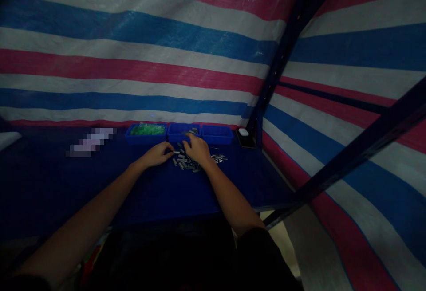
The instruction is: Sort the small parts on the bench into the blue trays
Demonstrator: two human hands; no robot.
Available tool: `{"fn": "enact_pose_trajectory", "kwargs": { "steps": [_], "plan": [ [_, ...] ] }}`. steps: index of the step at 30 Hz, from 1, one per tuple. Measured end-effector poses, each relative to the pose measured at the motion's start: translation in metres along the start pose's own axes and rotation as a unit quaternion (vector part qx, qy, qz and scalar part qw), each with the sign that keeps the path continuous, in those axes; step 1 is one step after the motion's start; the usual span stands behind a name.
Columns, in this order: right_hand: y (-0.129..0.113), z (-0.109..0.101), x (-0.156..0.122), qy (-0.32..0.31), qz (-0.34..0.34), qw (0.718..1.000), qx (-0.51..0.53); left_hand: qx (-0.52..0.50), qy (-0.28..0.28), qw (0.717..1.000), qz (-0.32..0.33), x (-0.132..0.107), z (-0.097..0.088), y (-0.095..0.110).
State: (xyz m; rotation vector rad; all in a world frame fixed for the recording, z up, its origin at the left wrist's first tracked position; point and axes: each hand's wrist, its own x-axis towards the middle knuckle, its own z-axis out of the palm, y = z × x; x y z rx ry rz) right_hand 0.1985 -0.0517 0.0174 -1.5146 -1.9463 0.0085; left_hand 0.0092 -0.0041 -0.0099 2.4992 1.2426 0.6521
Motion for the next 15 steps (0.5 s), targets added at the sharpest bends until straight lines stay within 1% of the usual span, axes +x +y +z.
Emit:
{"fn": "enact_pose_trajectory", "kwargs": {
  "steps": [3,5,7,10,15],
  "plan": [
    [-0.01,0.003,-0.003,-0.05,-0.084,0.995,0.012,-0.045,0.008,0.998,-0.033,-0.002,-0.001,0.006],
    [-0.015,0.005,-0.005,-0.067,-0.113,0.991,0.013,-0.083,0.028,0.994,-0.06,-0.003,-0.004,0.011],
    [-0.019,0.007,-0.007,-0.071,-0.119,0.99,0.007,-0.123,0.049,0.987,-0.093,-0.003,-0.006,0.014],
    [-0.023,0.009,-0.009,-0.055,-0.119,0.991,-0.007,-0.171,0.06,0.976,-0.124,-0.003,-0.006,0.016],
    [-0.024,0.009,-0.006,-0.016,-0.107,0.994,0.0,-0.223,0.053,0.968,-0.103,-0.001,-0.002,0.016]
  ]
}}
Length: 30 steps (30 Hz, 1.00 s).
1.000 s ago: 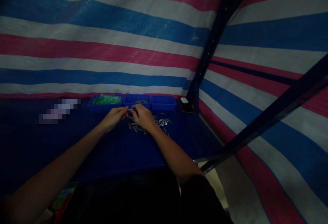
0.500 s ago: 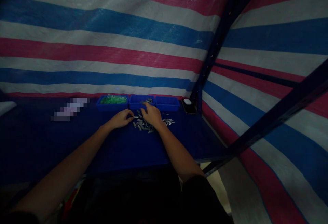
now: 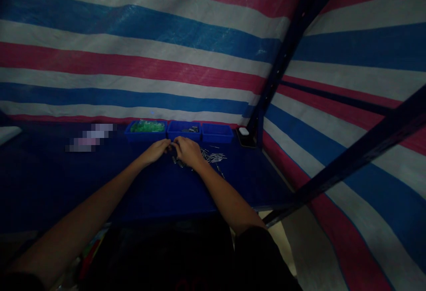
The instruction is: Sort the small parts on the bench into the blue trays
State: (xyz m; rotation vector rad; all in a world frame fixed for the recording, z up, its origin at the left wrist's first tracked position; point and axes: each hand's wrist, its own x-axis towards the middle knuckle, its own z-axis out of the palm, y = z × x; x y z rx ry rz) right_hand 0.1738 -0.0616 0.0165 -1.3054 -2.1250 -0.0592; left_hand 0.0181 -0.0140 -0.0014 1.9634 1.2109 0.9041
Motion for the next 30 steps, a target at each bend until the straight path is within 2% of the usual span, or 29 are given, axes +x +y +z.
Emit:
{"fn": "enact_pose_trajectory", "kwargs": {
  "steps": [6,10,13,15,17,20,23,26,30],
  "plan": [
    [0.002,0.003,0.002,0.009,0.05,0.996,0.074,-0.051,-0.042,0.998,-0.001,-0.005,0.004,0.01],
    [-0.001,-0.002,-0.002,-0.011,0.03,0.998,0.058,-0.104,-0.015,0.994,-0.026,-0.009,0.005,0.016],
    [-0.003,-0.01,0.001,-0.017,0.012,1.0,0.017,-0.094,0.004,0.995,-0.011,-0.007,0.006,0.012],
    [-0.001,-0.015,0.01,0.005,0.032,0.999,-0.011,-0.03,0.014,0.999,0.022,-0.003,0.007,0.007],
    [0.005,-0.021,0.02,0.037,0.082,0.995,-0.043,0.082,0.014,0.995,0.051,0.003,0.009,0.004],
    [0.019,-0.025,0.03,0.05,0.168,0.98,-0.098,0.261,0.006,0.964,0.057,0.011,0.012,0.005],
    [0.031,-0.025,0.025,0.009,0.214,0.97,-0.119,0.381,-0.014,0.923,0.052,0.013,0.014,0.012],
    [0.033,-0.022,0.012,-0.019,0.209,0.973,-0.097,0.437,-0.024,0.899,0.032,0.009,0.012,0.016],
    [0.019,-0.013,0.004,-0.055,0.124,0.99,-0.04,0.436,0.018,0.898,0.054,0.0,0.01,0.014]
  ]
}}
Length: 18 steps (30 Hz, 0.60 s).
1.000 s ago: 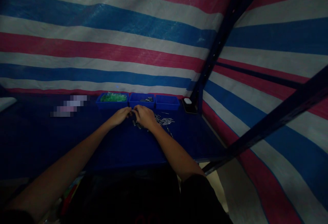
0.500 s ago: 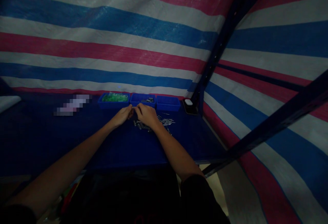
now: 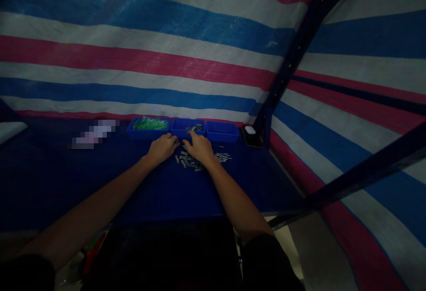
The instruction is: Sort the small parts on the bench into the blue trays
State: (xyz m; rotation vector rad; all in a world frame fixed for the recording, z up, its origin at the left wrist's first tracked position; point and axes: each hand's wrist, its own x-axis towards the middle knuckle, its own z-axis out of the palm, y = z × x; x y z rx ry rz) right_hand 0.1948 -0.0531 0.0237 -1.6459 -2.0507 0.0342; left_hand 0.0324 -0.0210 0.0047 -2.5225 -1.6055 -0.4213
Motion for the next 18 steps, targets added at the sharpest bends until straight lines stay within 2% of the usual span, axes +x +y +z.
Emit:
{"fn": "enact_pose_trajectory", "kwargs": {
  "steps": [4,8,12,15,18],
  "plan": [
    [-0.014,0.006,-0.003,-0.017,-0.087,0.996,0.031,-0.091,0.047,0.994,0.031,-0.006,-0.008,-0.001],
    [-0.019,0.006,-0.005,0.003,-0.113,0.992,0.047,-0.229,0.107,0.967,0.045,-0.007,-0.02,-0.001],
    [-0.019,0.003,-0.005,0.044,-0.108,0.992,0.045,-0.399,0.114,0.91,0.009,-0.005,-0.017,0.003],
    [-0.015,0.001,-0.004,0.042,-0.101,0.993,0.04,-0.498,0.13,0.856,-0.042,-0.003,-0.011,0.006],
    [-0.011,0.002,-0.002,0.039,-0.09,0.994,0.043,-0.56,0.108,0.82,-0.041,-0.004,-0.012,0.008]
  ]
}}
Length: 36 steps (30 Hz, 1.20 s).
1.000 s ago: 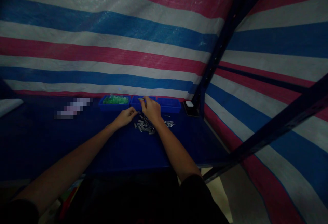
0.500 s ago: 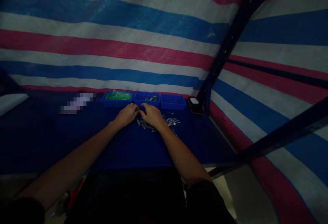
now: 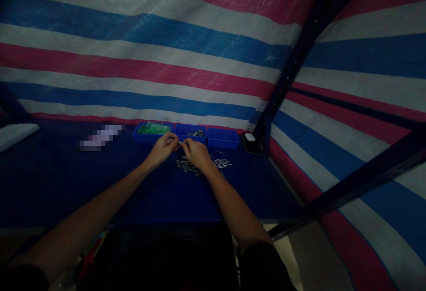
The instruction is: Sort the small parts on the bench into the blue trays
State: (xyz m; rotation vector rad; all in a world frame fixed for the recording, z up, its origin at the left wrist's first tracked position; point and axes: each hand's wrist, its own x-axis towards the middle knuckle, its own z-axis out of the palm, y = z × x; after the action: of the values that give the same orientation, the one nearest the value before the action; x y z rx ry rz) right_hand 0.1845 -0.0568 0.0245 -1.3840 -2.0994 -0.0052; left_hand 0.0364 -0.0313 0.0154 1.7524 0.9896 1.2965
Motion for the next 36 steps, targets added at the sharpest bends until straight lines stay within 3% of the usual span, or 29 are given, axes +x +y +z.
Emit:
{"fn": "enact_pose_trajectory", "kwargs": {
  "steps": [5,12,15,19,22,24,27,30,36],
  "plan": [
    [0.005,0.001,0.003,0.023,0.02,0.999,0.023,0.065,-0.055,0.995,0.055,-0.003,-0.001,0.005],
    [0.001,0.001,-0.001,0.031,0.011,0.992,0.121,0.129,-0.052,0.99,0.035,-0.003,-0.005,0.01],
    [0.001,-0.002,0.002,0.049,0.003,0.99,0.129,0.173,-0.077,0.981,0.047,-0.001,-0.011,0.017],
    [0.009,-0.008,0.014,0.109,0.063,0.991,0.054,0.202,-0.224,0.952,0.057,-0.002,-0.022,0.017],
    [0.016,-0.01,0.018,0.089,0.14,0.985,-0.044,0.24,-0.33,0.91,0.072,-0.005,-0.03,0.011],
    [0.017,-0.01,0.014,0.065,0.159,0.983,-0.07,0.257,-0.352,0.897,0.073,-0.006,-0.033,0.006],
    [0.008,-0.009,0.003,0.04,0.131,0.99,-0.044,0.28,-0.335,0.898,0.061,-0.005,-0.034,0.002],
    [-0.005,-0.006,-0.004,0.002,0.053,0.999,0.009,0.271,-0.312,0.909,0.047,-0.002,-0.032,-0.002],
    [-0.017,0.0,-0.007,-0.019,-0.037,0.998,0.04,0.07,-0.16,0.985,-0.014,0.005,-0.031,-0.008]
  ]
}}
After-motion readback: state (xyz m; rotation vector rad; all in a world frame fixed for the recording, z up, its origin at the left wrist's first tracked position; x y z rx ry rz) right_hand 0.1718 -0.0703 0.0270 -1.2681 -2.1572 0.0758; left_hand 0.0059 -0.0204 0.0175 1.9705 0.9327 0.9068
